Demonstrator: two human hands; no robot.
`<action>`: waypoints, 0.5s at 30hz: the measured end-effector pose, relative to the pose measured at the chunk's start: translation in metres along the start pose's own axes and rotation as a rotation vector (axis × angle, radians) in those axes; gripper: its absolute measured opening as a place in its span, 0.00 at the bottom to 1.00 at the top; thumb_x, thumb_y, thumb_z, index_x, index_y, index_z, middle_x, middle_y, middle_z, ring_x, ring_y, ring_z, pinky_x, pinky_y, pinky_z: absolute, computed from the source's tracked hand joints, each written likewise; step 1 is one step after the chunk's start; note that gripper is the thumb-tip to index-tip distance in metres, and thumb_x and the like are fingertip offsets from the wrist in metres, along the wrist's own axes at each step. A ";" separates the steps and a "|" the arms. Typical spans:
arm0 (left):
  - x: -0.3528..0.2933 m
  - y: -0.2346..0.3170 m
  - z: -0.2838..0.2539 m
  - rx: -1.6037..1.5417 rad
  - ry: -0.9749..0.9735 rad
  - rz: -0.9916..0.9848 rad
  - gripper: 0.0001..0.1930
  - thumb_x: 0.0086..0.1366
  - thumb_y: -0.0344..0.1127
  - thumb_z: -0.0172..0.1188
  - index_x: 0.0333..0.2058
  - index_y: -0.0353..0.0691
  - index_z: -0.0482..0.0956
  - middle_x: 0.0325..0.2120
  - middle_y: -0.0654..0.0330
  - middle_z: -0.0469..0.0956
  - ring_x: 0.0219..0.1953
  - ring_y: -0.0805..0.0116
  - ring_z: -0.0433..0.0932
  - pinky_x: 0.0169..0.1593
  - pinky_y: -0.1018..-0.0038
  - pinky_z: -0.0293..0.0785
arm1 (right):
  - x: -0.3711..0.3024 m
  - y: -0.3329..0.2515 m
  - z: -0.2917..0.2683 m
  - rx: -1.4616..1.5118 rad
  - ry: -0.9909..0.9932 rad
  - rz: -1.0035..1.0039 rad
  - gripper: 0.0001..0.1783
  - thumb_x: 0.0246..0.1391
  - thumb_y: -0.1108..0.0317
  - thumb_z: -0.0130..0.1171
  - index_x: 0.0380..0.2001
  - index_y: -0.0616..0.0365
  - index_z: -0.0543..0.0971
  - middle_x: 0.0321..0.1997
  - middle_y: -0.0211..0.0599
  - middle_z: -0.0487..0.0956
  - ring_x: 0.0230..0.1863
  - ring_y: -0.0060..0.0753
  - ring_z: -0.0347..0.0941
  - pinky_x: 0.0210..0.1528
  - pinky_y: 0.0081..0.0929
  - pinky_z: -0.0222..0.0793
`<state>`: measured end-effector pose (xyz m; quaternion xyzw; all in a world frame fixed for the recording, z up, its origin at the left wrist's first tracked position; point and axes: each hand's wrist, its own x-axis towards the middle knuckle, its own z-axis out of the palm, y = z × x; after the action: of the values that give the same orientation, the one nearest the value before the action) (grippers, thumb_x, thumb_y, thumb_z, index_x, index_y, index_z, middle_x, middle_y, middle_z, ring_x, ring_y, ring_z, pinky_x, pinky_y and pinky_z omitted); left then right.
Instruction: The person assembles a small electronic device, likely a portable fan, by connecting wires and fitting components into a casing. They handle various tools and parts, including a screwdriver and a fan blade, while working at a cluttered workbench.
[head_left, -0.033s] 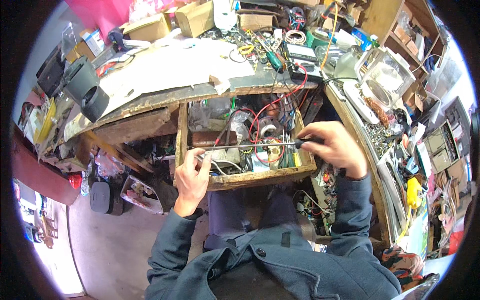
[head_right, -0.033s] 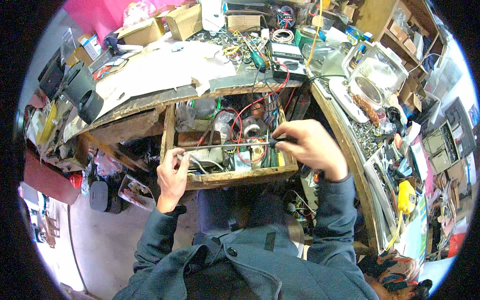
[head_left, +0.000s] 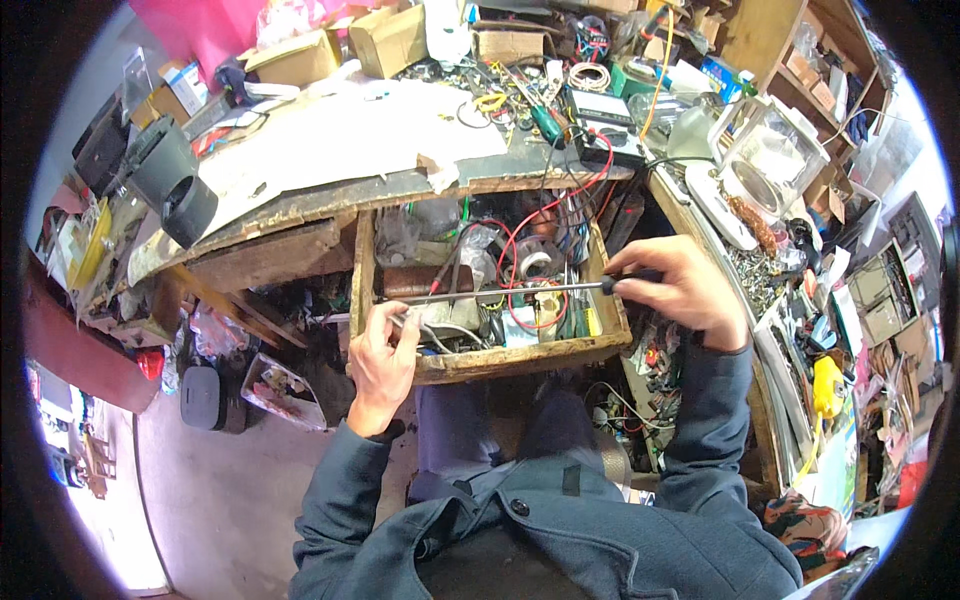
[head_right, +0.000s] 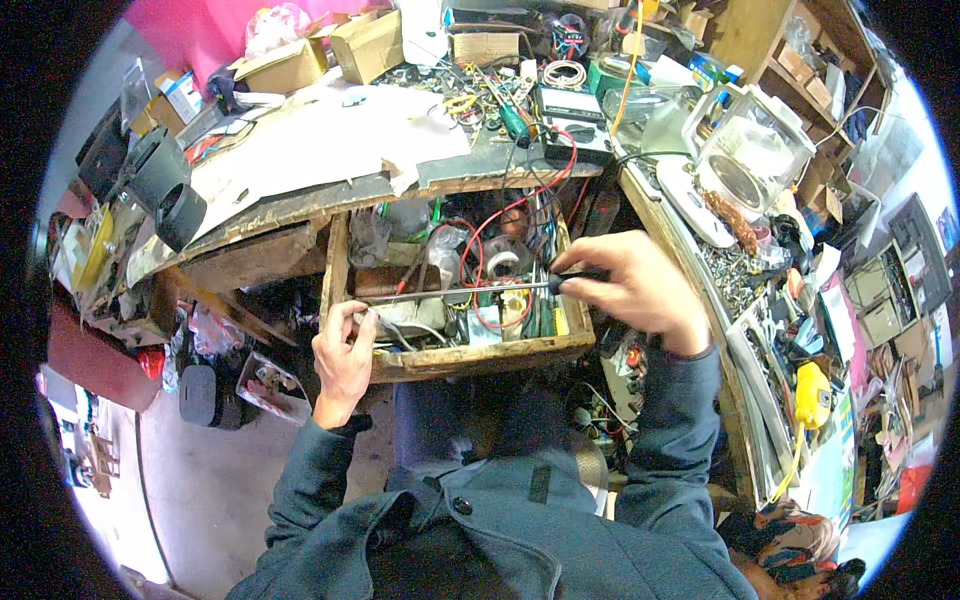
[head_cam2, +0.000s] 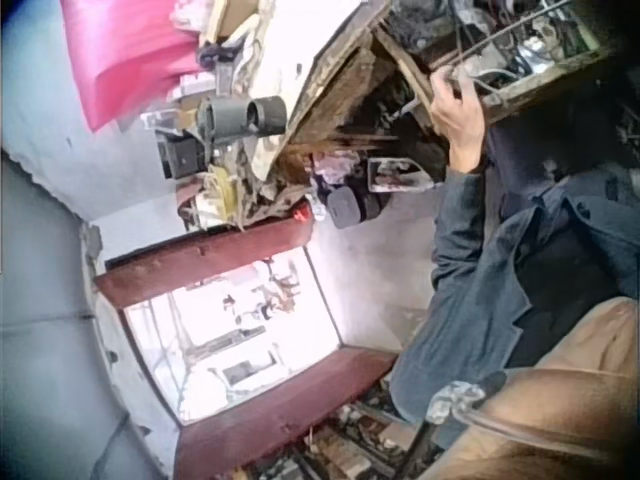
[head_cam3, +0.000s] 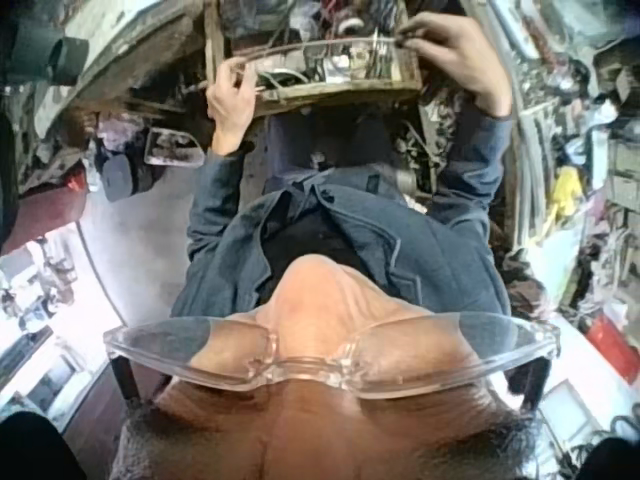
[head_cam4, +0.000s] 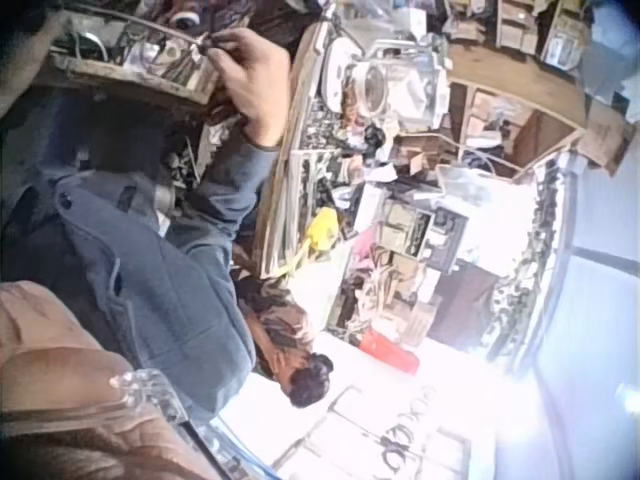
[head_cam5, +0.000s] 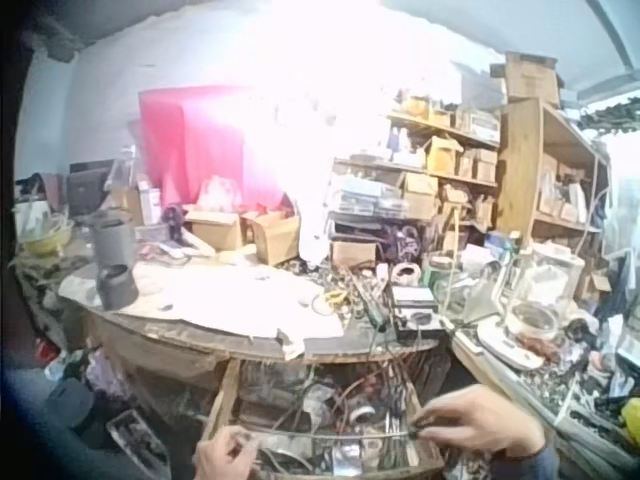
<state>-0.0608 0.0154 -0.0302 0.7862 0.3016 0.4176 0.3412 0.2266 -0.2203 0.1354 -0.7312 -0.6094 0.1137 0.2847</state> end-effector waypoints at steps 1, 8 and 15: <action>0.000 0.001 -0.001 -0.008 -0.008 -0.008 0.11 0.69 0.36 0.68 0.43 0.36 0.82 0.15 0.58 0.73 0.18 0.72 0.70 0.25 0.69 0.66 | 0.000 -0.006 -0.020 0.088 -0.037 0.086 0.11 0.55 0.68 0.72 0.41 0.58 0.86 0.32 0.36 0.86 0.35 0.27 0.82 0.39 0.28 0.75; 0.005 0.011 0.003 0.143 -0.039 0.045 0.14 0.70 0.42 0.66 0.46 0.39 0.82 0.19 0.53 0.78 0.21 0.55 0.79 0.28 0.61 0.72 | 0.016 0.019 -0.046 0.409 0.359 0.095 0.11 0.57 0.76 0.69 0.44 0.59 0.88 0.33 0.23 0.83 0.34 0.14 0.74 0.39 0.18 0.70; 0.007 0.014 0.012 0.309 -0.105 0.139 0.16 0.69 0.39 0.66 0.53 0.41 0.79 0.23 0.51 0.81 0.26 0.49 0.83 0.31 0.57 0.75 | 0.116 0.054 0.014 -0.084 0.720 0.038 0.13 0.60 0.68 0.63 0.48 0.53 0.87 0.38 0.41 0.88 0.39 0.37 0.84 0.46 0.32 0.77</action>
<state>-0.0444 0.0090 -0.0211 0.8690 0.2891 0.3473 0.2017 0.2912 -0.1103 0.1144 -0.7467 -0.4604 -0.1711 0.4486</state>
